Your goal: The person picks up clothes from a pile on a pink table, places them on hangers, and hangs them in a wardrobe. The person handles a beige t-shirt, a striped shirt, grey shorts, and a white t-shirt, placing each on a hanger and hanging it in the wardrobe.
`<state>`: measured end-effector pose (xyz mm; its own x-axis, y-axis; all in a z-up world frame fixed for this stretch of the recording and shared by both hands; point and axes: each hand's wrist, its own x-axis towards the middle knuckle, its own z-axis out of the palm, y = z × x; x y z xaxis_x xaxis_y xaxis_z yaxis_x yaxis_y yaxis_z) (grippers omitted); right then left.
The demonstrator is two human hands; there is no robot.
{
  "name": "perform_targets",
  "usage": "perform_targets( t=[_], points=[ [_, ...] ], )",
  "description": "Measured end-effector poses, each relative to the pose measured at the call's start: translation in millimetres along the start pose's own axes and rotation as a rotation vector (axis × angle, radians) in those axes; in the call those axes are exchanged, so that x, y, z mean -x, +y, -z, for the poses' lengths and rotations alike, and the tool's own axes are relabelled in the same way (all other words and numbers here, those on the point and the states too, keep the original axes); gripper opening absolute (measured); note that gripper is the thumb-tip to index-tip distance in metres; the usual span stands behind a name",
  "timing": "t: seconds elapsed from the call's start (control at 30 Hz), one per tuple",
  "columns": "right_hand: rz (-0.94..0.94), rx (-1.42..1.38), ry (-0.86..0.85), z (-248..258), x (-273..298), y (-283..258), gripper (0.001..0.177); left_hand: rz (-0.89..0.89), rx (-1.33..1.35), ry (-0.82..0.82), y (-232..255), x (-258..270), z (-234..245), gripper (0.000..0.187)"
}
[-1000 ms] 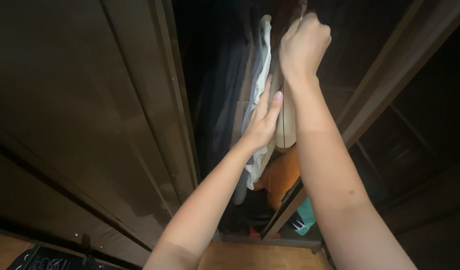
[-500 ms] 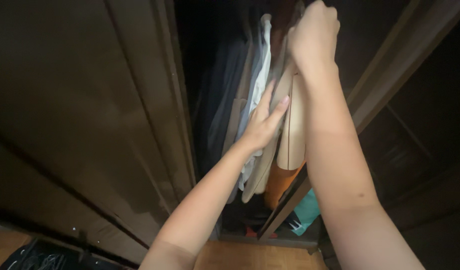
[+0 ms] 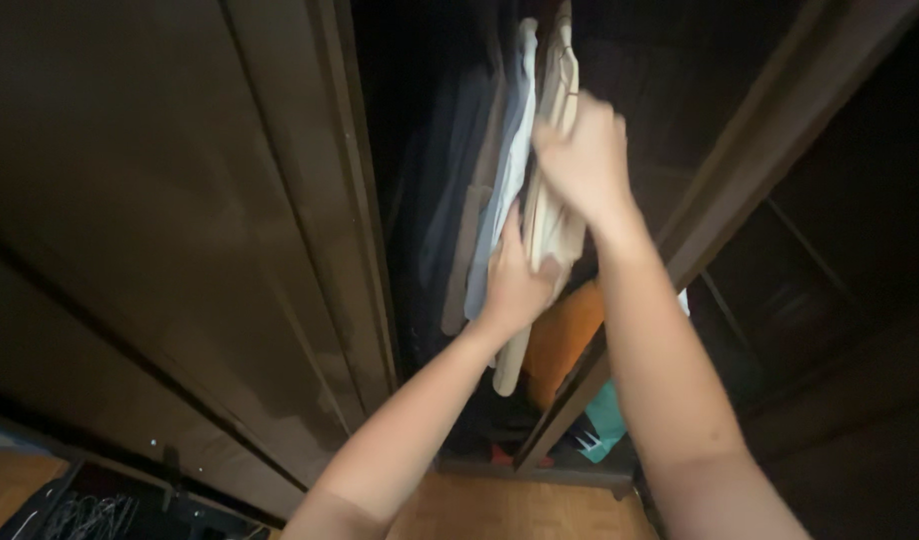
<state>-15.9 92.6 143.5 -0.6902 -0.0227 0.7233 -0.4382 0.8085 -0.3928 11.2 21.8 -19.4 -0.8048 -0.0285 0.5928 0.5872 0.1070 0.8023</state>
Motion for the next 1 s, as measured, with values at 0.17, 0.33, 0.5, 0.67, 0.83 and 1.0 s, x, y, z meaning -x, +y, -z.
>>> perform_targets(
  t=[0.17,0.33,0.5,0.67,0.83,1.0],
  points=[
    [-0.232,0.120,-0.059,-22,75,34,0.034,0.150,-0.005,-0.075,-40,44,-16,0.049],
    [-0.334,0.204,-0.058,-45,163,67,0.031,0.232,0.029,-0.237,-75,86,-23,0.049],
    [-0.429,0.144,-0.186,-48,224,83,0.033,0.355,-0.024,-0.332,-113,134,-23,0.031],
    [-0.495,0.029,-0.457,-53,275,96,0.024,0.568,0.252,-0.365,-146,201,-14,0.036],
    [-0.634,-0.097,-0.765,-80,331,101,0.023,0.890,0.233,-0.268,-163,281,32,0.026],
    [-0.763,-0.371,-0.931,-106,386,82,0.020,0.930,0.231,-0.136,-156,325,85,0.041]
  ],
)
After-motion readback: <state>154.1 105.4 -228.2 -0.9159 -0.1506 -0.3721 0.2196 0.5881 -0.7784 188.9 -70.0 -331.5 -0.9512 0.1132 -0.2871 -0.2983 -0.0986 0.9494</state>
